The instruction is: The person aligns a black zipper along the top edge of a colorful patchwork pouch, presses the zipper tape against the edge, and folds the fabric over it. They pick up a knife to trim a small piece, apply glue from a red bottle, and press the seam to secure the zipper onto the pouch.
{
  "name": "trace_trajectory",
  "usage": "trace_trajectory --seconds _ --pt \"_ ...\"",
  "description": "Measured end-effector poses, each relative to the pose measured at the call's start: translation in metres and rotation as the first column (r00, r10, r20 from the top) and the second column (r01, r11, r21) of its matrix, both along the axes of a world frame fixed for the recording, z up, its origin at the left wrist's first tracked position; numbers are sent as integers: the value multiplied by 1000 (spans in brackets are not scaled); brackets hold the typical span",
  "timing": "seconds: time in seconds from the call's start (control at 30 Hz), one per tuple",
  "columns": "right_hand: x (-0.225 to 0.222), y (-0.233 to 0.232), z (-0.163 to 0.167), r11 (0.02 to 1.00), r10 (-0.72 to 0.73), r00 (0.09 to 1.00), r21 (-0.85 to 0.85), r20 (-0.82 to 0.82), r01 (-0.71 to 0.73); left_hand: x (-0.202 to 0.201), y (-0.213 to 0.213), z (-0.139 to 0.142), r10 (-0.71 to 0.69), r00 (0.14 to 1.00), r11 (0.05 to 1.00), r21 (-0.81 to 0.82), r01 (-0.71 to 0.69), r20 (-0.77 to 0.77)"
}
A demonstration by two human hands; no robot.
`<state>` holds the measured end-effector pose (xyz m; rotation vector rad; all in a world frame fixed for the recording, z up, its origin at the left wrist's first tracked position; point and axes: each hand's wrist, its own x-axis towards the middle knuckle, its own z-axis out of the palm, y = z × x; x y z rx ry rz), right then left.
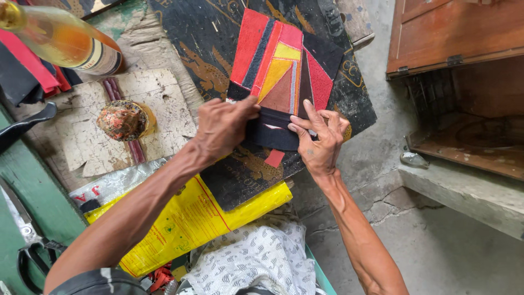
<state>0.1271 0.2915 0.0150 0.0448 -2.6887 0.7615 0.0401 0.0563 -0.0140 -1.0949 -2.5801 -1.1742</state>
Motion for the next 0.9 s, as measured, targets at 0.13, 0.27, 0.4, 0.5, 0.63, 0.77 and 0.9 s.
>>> trace_trajectory --seconds 0.13,0.27,0.4,0.5,0.63,0.77,0.9 --pt "6 7 2 999 -36 999 -2 15 36 -2 -19 7 69 998 997 -42 -69 6" --pt "18 19 5 997 -77 997 -28 20 77 -1 -17 11 98 993 995 -4 -98 59" --pt "25 25 8 994 -99 995 -50 25 101 4 -11 21 126 991 992 -7 -126 53" --pt "19 26 15 802 -160 951 -528 263 281 1 5 34 171 982 984 -59 -167 73" --pt "-2 19 26 907 -184 951 -331 247 262 -9 56 42 88 928 995 13 -99 363" --pt "-23 13 30 980 -168 945 -53 282 190 -12 83 37 89 980 983 -176 -57 178" --pt "-26 19 28 992 -88 954 -61 286 110 -11 80 31 31 999 966 -257 -22 30"
